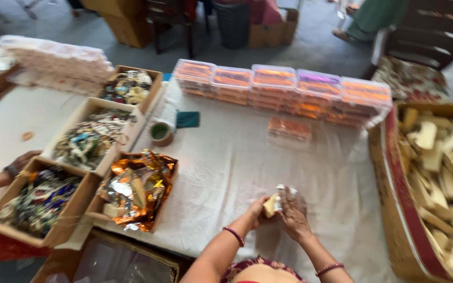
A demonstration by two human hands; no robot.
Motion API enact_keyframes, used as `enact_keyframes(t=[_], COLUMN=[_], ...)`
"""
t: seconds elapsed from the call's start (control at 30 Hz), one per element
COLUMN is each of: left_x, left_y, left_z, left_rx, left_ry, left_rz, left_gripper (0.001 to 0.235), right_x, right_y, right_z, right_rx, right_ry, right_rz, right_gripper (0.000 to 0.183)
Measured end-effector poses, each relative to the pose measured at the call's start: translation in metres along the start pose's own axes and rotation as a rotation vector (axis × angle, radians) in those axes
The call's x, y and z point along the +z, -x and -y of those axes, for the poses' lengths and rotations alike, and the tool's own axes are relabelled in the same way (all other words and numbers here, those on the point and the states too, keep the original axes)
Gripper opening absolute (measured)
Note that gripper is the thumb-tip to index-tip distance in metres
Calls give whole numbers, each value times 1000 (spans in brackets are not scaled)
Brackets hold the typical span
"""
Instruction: The person sits at a table and wipes small wooden blocks with a white cloth. They pick up blocks from a large cardboard box, clean them individually, and place them on the table. The workspace includes boxes of jewelry and plastic containers.
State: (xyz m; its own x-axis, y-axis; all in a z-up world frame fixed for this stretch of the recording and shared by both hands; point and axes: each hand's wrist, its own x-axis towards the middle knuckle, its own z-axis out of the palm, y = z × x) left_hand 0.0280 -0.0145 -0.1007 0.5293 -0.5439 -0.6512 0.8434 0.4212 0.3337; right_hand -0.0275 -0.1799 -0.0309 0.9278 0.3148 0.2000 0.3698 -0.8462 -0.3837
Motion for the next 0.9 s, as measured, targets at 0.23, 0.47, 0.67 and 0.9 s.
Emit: enact_keyframes(t=[0.23, 0.47, 0.67, 0.9], left_x=[16, 8, 4, -3], left_y=[42, 32, 22, 18], left_z=[-12, -10, -4, -6], left_rx=[41, 89, 61, 90], left_ry=[-112, -33, 13, -102], left_rz=[-85, -10, 25, -5], left_gripper=[49, 37, 35, 44], right_x=[15, 49, 39, 33], right_y=[-21, -14, -20, -15], right_z=[14, -9, -31, -4], right_rx=[-159, -120, 14, -164], right_ry=[83, 109, 93, 180], right_rz=[-10, -97, -22, -59], right_gripper=[81, 74, 75, 78])
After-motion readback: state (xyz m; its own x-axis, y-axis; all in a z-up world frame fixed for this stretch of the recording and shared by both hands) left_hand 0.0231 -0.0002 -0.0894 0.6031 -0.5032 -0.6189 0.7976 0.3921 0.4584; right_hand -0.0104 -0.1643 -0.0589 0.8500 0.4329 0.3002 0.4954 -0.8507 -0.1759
